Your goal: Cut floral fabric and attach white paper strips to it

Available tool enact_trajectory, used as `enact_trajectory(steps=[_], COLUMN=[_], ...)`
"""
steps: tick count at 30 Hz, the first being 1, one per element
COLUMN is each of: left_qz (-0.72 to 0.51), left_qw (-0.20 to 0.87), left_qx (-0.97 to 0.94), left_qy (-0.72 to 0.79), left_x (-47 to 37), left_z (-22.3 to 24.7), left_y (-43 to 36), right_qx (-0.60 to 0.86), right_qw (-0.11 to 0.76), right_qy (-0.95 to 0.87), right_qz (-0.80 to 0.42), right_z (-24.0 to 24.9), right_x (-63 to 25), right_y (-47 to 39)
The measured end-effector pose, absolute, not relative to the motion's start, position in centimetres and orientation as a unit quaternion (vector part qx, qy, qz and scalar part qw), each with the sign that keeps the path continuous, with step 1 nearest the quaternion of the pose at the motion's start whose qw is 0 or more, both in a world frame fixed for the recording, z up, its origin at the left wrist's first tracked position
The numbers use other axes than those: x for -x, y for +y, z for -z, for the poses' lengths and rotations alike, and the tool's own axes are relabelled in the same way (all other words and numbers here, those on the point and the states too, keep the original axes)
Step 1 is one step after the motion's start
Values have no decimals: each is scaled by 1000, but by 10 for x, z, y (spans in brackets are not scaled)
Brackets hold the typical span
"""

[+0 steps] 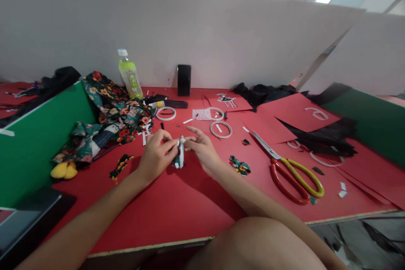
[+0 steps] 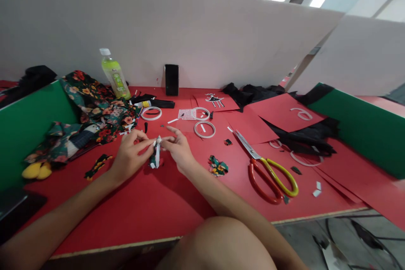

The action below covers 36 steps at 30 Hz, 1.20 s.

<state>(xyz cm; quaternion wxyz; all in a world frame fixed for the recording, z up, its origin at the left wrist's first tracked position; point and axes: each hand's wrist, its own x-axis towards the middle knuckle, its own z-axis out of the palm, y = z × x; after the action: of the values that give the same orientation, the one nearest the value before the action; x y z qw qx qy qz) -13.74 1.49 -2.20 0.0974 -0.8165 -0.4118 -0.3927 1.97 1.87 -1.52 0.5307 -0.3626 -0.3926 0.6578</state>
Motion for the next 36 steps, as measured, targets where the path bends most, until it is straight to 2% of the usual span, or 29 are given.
enact_trajectory(steps=[36], left_qz=[369], left_qw=[139], left_qx=[829], left_qy=[-396], left_x=[139], left_z=[20], left_y=[14], right_qx=[375], right_qw=[535], right_qy=[-399], right_qz=[-644], right_z=[10], right_x=[-18], right_y=[13])
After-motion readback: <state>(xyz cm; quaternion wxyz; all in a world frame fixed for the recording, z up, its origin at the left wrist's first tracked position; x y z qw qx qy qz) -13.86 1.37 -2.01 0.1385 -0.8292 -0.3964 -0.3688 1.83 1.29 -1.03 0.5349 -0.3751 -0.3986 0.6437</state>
